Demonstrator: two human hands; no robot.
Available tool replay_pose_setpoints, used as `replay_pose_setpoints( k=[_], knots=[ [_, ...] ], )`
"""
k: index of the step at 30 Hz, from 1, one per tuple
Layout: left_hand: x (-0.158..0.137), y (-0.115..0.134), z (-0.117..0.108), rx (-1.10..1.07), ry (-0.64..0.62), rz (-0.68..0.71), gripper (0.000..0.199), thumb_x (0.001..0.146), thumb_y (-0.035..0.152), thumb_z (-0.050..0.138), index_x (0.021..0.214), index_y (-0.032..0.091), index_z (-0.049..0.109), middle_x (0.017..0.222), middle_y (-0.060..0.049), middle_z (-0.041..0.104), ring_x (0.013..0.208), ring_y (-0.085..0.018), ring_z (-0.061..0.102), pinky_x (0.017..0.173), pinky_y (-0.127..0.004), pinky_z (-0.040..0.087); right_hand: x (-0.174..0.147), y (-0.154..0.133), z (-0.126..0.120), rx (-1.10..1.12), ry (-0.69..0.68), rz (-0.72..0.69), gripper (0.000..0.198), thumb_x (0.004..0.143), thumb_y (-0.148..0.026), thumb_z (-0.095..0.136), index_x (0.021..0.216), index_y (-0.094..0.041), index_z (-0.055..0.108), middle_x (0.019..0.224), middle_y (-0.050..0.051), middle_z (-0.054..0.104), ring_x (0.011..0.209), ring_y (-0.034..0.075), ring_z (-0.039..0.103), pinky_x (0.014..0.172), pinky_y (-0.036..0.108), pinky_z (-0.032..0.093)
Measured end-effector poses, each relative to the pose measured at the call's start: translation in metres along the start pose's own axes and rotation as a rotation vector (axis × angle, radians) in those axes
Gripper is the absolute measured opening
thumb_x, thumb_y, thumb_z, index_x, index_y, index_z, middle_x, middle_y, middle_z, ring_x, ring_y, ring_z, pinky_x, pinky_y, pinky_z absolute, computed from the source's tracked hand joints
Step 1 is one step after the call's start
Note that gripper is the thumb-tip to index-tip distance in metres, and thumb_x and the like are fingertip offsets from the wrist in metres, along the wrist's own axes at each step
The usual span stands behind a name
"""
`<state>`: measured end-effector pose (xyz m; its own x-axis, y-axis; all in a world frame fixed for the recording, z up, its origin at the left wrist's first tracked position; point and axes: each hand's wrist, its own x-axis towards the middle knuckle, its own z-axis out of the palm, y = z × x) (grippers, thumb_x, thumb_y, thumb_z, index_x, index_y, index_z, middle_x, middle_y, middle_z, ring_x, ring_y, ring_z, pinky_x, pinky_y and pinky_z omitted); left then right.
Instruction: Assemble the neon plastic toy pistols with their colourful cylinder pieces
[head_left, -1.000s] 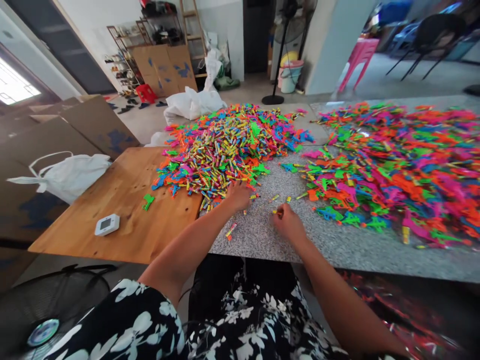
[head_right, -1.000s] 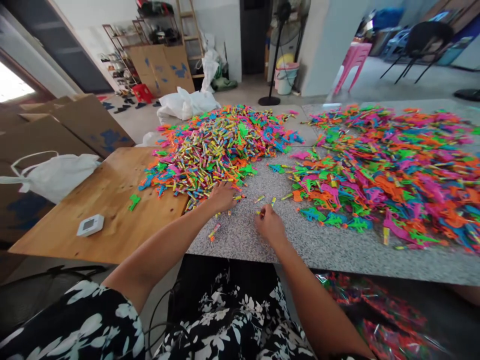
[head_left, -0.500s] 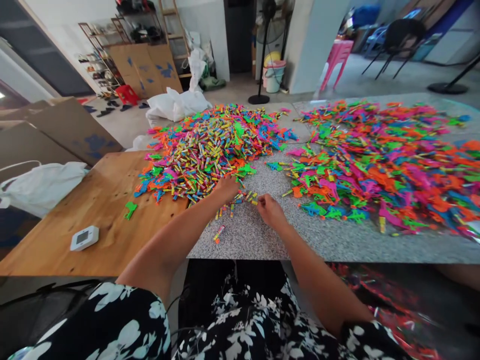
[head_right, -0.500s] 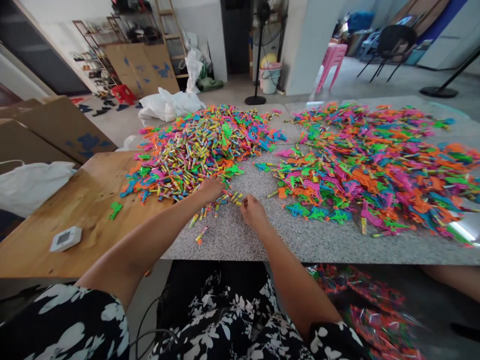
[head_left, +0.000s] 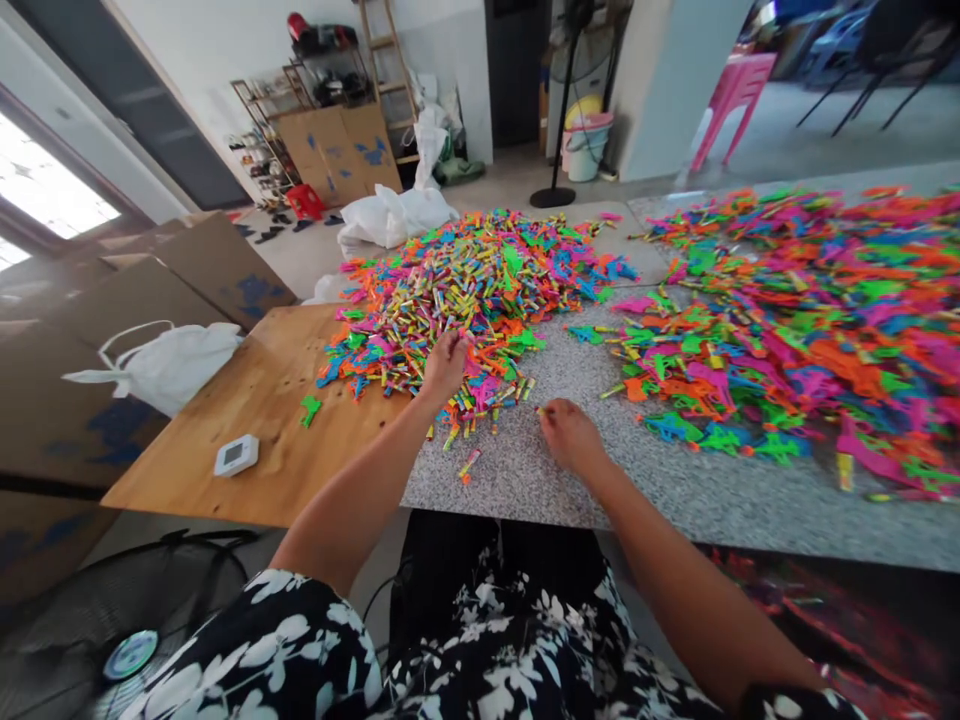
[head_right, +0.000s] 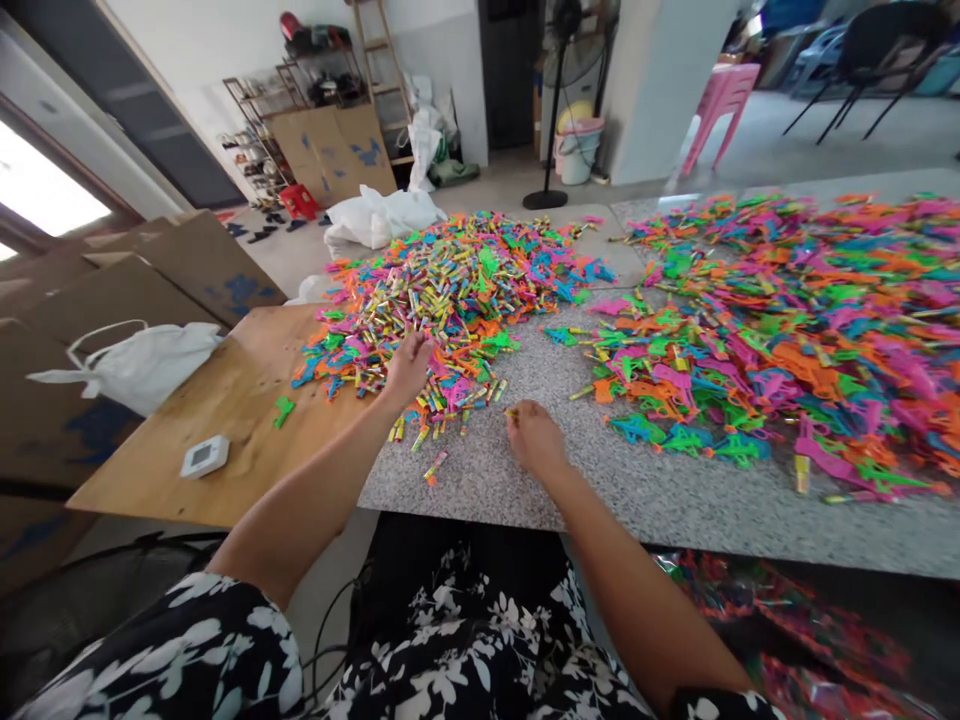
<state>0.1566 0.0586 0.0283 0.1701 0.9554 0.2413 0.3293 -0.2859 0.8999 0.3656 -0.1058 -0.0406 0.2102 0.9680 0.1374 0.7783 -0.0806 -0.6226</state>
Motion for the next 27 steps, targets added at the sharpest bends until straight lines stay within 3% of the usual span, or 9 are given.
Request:
replay_pose_setpoints(
  k=[2,4,8,12,16,19,22,25,27],
  knots=[
    [-0.017,0.007,-0.004,-0.275,-0.08,-0.203,0.03,0.096,0.05,0.065,0.102,0.021,0.06,0.081,0.001,0.064,0.069,-0.015,0.064,0.07,-0.03,0.057,0.001,-0.011,-0.005,0.307,0.029,0.078,0.014,0.1,-0.03,0.054,0.107,-0.02,0.063,0.1,0.01,0.075,0.084,0.023,0.069,0.08,0.037,0.054],
    [-0.039,0.015,-0.002,-0.471,-0.196,-0.337,0.041,0.09,0.056,0.071,0.105,0.022,0.056,0.081,0.002,0.065,0.064,-0.014,0.064,0.062,-0.028,0.057,0.001,-0.027,-0.012,0.588,0.017,0.071,0.02,0.099,-0.04,0.057,0.107,-0.022,0.062,0.096,0.006,0.075,0.074,0.019,0.067,0.07,0.033,0.053],
    [-0.075,0.027,0.007,-0.618,-0.274,-0.358,0.053,0.079,0.054,0.083,0.109,0.021,0.055,0.088,0.001,0.071,0.07,-0.014,0.068,0.064,-0.028,0.06,0.001,-0.058,-0.024,0.865,-0.02,0.056,0.034,0.09,-0.054,0.07,0.102,-0.022,0.065,0.086,0.003,0.073,0.064,0.015,0.061,0.058,0.029,0.05],
    [-0.088,0.032,0.012,-0.562,-0.278,-0.314,0.051,0.077,0.043,0.089,0.108,0.019,0.056,0.086,0.0,0.072,0.068,-0.012,0.066,0.061,-0.023,0.054,-0.001,-0.066,-0.029,0.996,-0.049,0.125,0.041,0.083,-0.057,0.076,0.101,-0.021,0.066,0.08,0.001,0.072,0.057,0.013,0.057,0.049,0.026,0.045],
    [-0.09,0.034,0.011,-0.42,-0.275,-0.314,0.041,0.08,0.038,0.087,0.1,0.018,0.057,0.076,0.002,0.069,0.054,-0.007,0.055,0.05,-0.02,0.043,-0.005,-0.066,-0.032,1.057,0.058,0.125,0.039,0.082,-0.055,0.078,0.101,-0.023,0.066,0.084,0.001,0.073,0.058,0.012,0.057,0.049,0.025,0.046],
    [-0.093,0.039,0.013,-0.451,-0.288,-0.322,0.041,0.081,0.046,0.084,0.093,0.018,0.057,0.078,0.0,0.067,0.062,-0.01,0.061,0.054,-0.021,0.046,-0.009,-0.07,-0.031,0.966,0.045,0.067,0.037,0.085,-0.055,0.077,0.102,-0.023,0.068,0.084,0.001,0.071,0.062,0.013,0.059,0.051,0.025,0.048],
    [-0.098,0.043,0.015,-0.582,-0.403,-0.315,0.045,0.083,0.058,0.079,0.094,0.019,0.058,0.084,-0.001,0.066,0.075,-0.014,0.066,0.061,-0.024,0.052,-0.011,-0.074,-0.028,0.904,0.058,0.046,0.039,0.087,-0.057,0.076,0.103,-0.023,0.068,0.085,0.002,0.071,0.068,0.015,0.062,0.054,0.025,0.05],
    [-0.101,0.044,0.013,-0.685,-0.5,-0.313,0.049,0.084,0.062,0.076,0.102,0.019,0.062,0.096,-0.004,0.067,0.086,-0.016,0.068,0.068,-0.027,0.055,-0.009,-0.073,-0.028,1.058,0.04,0.105,0.041,0.085,-0.059,0.077,0.102,-0.023,0.066,0.088,0.002,0.072,0.072,0.016,0.067,0.056,0.026,0.054],
    [-0.099,0.043,0.01,-0.654,-0.487,-0.304,0.052,0.08,0.056,0.083,0.111,0.019,0.063,0.105,-0.005,0.069,0.085,-0.014,0.066,0.068,-0.025,0.052,-0.008,-0.07,-0.029,1.181,-0.035,0.136,0.041,0.084,-0.058,0.079,0.101,-0.023,0.066,0.087,0.001,0.073,0.073,0.016,0.069,0.056,0.026,0.055]
  ],
)
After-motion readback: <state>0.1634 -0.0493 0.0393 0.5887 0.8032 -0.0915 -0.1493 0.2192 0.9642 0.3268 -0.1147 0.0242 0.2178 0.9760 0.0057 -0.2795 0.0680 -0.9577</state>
